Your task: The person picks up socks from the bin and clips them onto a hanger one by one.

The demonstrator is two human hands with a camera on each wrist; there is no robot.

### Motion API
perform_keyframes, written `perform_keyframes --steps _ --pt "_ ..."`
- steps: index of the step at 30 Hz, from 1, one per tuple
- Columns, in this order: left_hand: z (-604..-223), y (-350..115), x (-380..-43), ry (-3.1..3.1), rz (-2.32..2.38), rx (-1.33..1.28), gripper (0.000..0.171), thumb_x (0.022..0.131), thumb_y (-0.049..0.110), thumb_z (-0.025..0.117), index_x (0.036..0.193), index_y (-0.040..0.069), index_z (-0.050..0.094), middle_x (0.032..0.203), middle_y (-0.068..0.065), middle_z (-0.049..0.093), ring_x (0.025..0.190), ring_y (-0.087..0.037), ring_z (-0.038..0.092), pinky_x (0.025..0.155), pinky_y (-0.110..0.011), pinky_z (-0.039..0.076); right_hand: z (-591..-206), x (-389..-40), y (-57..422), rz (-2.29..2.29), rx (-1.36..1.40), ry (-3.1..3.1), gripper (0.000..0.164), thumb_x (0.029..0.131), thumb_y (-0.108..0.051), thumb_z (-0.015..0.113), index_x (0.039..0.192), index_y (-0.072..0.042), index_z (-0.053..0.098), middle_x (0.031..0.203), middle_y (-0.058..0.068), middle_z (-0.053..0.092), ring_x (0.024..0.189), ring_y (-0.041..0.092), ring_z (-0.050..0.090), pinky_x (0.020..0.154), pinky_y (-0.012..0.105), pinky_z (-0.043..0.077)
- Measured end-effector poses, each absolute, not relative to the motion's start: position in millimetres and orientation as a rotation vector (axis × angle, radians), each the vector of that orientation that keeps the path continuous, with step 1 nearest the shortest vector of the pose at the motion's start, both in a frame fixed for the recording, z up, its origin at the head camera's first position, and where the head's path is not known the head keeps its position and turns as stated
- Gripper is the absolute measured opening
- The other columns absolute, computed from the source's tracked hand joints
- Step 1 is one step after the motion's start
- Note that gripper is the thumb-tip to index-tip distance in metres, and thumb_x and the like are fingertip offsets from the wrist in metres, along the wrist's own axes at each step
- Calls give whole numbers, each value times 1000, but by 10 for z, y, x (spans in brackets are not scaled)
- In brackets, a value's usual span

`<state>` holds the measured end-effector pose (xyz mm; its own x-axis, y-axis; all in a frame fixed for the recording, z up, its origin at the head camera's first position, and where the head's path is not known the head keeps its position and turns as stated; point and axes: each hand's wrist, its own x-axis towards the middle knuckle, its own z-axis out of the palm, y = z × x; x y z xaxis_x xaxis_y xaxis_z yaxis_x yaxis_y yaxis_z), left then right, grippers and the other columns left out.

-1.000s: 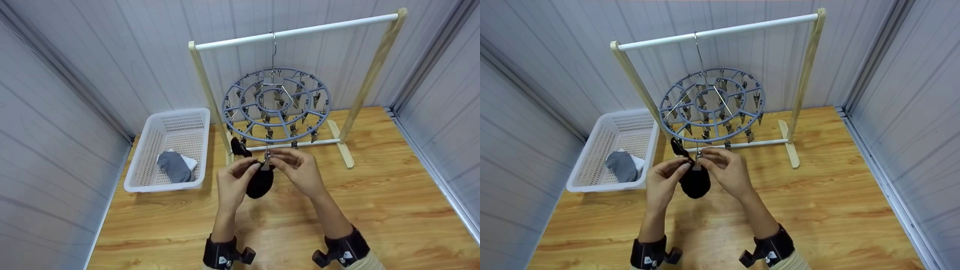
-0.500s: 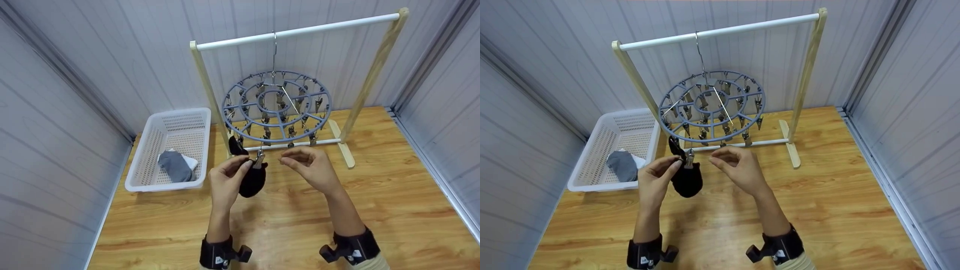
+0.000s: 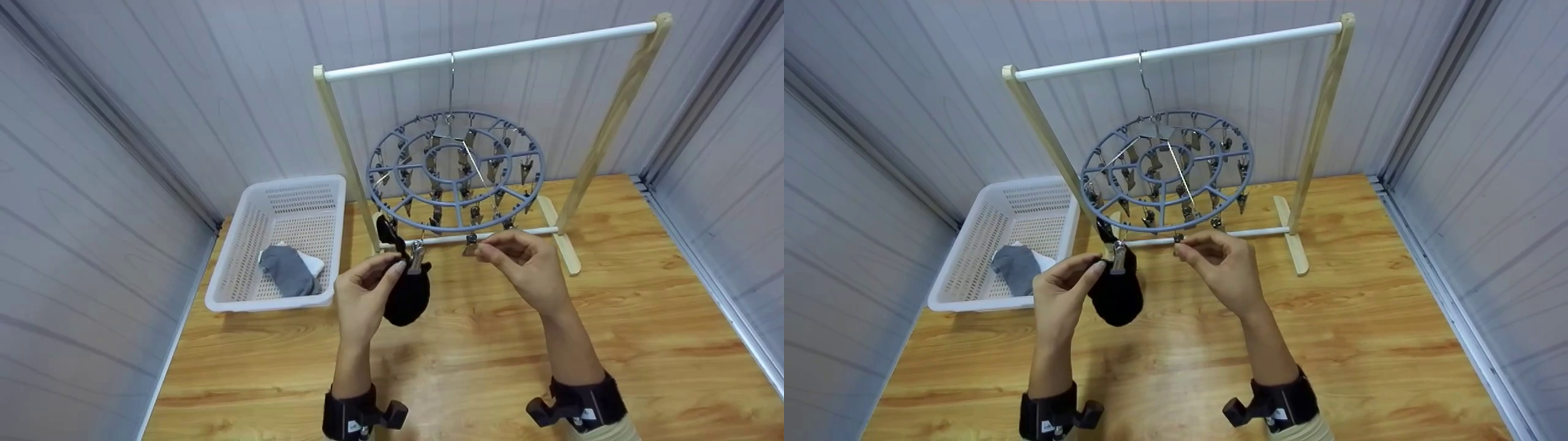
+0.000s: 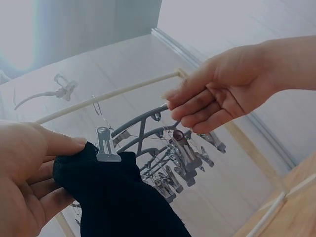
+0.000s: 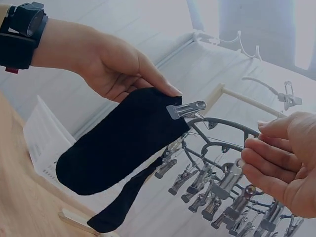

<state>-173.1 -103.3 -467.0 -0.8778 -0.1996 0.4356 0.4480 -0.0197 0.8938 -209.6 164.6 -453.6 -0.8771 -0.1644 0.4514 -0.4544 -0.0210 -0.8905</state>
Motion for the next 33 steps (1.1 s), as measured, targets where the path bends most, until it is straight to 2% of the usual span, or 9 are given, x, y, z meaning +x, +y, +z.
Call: perform_keyframes --steps 4,7,12,22,28,33 --pt "-4658 -1030 -1735 -1827 -1956 -256 15 91 -3 80 106 -7 79 98 -16 79 86 -18 76 79 -26 62 -4525 -2114 1653 1969 580 -2038 8 97 1 76 104 0 78 96 23 76 88 30 76 80 32 63" --pt "-4654 -1029 -1735 -1826 -1954 -256 15 91 -3 81 105 -7 79 97 -17 79 85 -17 76 78 -26 62 -4529 -2130 1649 1934 538 -2069 10 96 -4 79 105 -2 79 98 19 76 90 29 75 80 31 63" --pt "-4648 -1028 -1726 -1827 -1941 -267 15 91 -3 81 105 -7 79 96 -17 79 83 -18 76 77 -26 62 -4558 -2151 1616 1897 509 -2140 21 94 -11 83 113 -4 79 108 11 77 100 23 75 88 31 62" --pt "-4644 -1032 -1716 -1824 -1944 -299 15 92 -2 80 106 -5 80 98 -15 79 83 -19 75 77 -27 62 -4630 -2178 1479 1939 500 -2186 39 92 -9 84 128 3 72 123 16 74 111 28 73 96 34 59" --pt "-4649 -1033 -1723 -1829 -1952 -312 15 93 0 80 107 -3 80 99 -14 79 84 -20 76 77 -27 62 -4659 -2195 1405 1988 458 -2157 39 93 -8 83 128 6 71 123 20 73 114 28 72 97 33 59" --pt "-4654 -1006 -1722 -1831 -1949 -324 15 93 0 80 108 -3 80 99 -15 79 85 -21 76 78 -28 62 -4675 -2181 1410 1979 452 -2152 34 95 -9 81 125 3 73 118 17 76 109 23 74 95 31 59"
